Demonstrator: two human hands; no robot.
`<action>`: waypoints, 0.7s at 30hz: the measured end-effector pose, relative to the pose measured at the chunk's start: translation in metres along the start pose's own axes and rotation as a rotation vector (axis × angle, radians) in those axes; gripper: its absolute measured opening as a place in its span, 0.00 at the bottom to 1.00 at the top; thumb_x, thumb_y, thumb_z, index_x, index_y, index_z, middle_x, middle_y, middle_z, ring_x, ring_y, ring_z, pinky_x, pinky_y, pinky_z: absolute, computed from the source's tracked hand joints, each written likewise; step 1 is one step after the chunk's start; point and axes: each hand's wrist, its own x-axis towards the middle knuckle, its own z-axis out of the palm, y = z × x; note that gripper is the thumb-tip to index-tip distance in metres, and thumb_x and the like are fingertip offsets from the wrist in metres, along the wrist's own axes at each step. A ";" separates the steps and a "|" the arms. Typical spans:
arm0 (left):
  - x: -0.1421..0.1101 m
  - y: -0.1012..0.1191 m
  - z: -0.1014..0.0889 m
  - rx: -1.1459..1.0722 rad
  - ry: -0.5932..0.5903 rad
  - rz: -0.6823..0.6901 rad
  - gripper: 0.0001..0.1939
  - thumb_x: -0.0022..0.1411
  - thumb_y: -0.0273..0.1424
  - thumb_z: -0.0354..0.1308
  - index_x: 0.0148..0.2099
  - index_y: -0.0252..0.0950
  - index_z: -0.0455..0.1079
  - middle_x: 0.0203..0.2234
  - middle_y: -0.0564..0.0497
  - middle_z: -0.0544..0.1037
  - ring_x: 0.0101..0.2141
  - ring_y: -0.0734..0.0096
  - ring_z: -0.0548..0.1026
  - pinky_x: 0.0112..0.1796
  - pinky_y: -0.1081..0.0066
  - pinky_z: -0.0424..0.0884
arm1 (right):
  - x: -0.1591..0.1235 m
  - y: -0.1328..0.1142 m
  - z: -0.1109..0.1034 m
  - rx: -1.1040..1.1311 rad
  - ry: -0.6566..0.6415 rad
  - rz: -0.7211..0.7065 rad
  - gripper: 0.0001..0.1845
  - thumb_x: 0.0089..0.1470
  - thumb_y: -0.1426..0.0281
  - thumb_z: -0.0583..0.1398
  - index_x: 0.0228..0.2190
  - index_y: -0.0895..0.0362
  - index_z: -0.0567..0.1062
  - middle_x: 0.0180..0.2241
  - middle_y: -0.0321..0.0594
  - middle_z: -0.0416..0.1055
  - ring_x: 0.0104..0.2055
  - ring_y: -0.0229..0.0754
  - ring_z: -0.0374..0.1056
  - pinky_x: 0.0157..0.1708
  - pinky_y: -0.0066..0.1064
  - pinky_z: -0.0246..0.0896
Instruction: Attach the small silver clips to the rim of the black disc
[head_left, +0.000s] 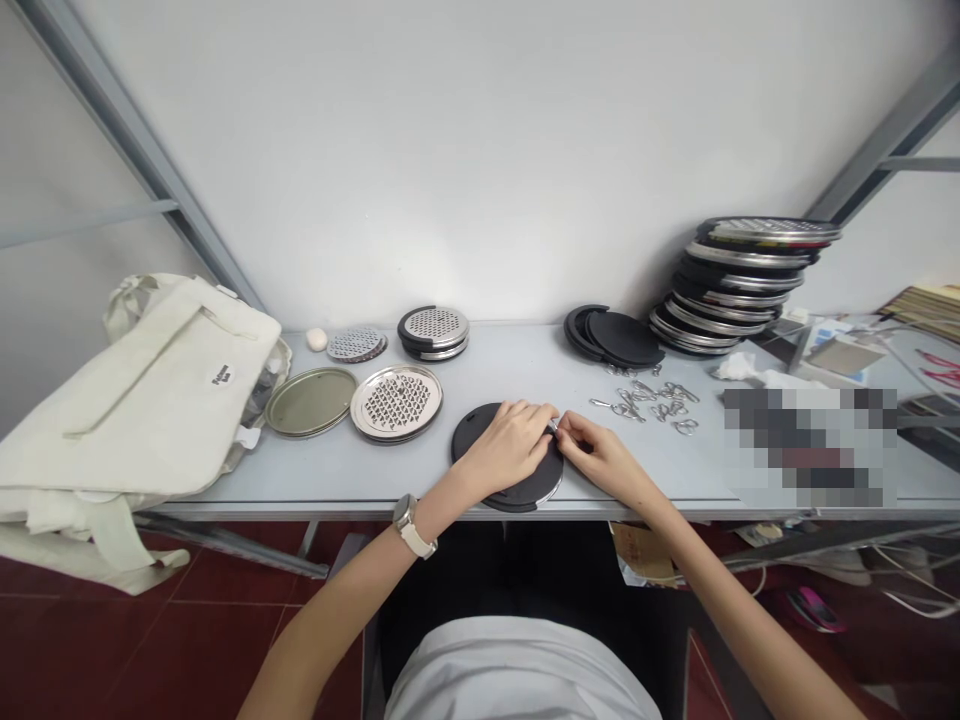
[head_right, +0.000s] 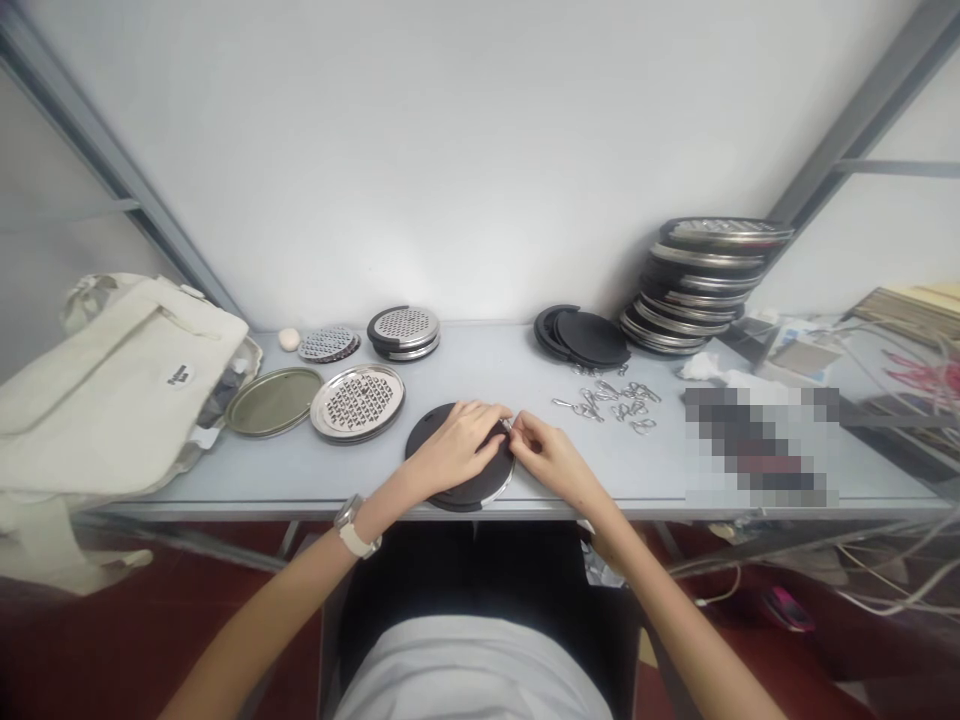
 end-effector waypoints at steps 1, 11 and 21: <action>0.000 0.000 0.000 0.002 0.000 -0.003 0.10 0.67 0.26 0.47 0.50 0.35 0.60 0.42 0.47 0.73 0.46 0.62 0.69 0.50 0.63 0.60 | 0.000 0.001 0.000 -0.002 0.003 -0.001 0.10 0.59 0.65 0.51 0.26 0.54 0.61 0.21 0.30 0.56 0.25 0.36 0.53 0.27 0.28 0.51; 0.001 0.001 -0.001 0.026 -0.009 -0.031 0.08 0.67 0.26 0.46 0.48 0.36 0.62 0.41 0.48 0.73 0.45 0.63 0.69 0.48 0.63 0.60 | -0.001 -0.001 0.001 0.011 0.030 -0.008 0.14 0.62 0.59 0.50 0.28 0.53 0.61 0.22 0.31 0.59 0.25 0.37 0.55 0.27 0.28 0.53; 0.000 0.001 0.001 0.035 0.014 -0.027 0.08 0.67 0.27 0.47 0.49 0.35 0.61 0.42 0.47 0.73 0.47 0.63 0.69 0.49 0.63 0.60 | 0.000 -0.003 0.000 0.036 0.034 0.003 0.14 0.62 0.59 0.50 0.29 0.53 0.63 0.20 0.30 0.60 0.24 0.37 0.56 0.27 0.29 0.54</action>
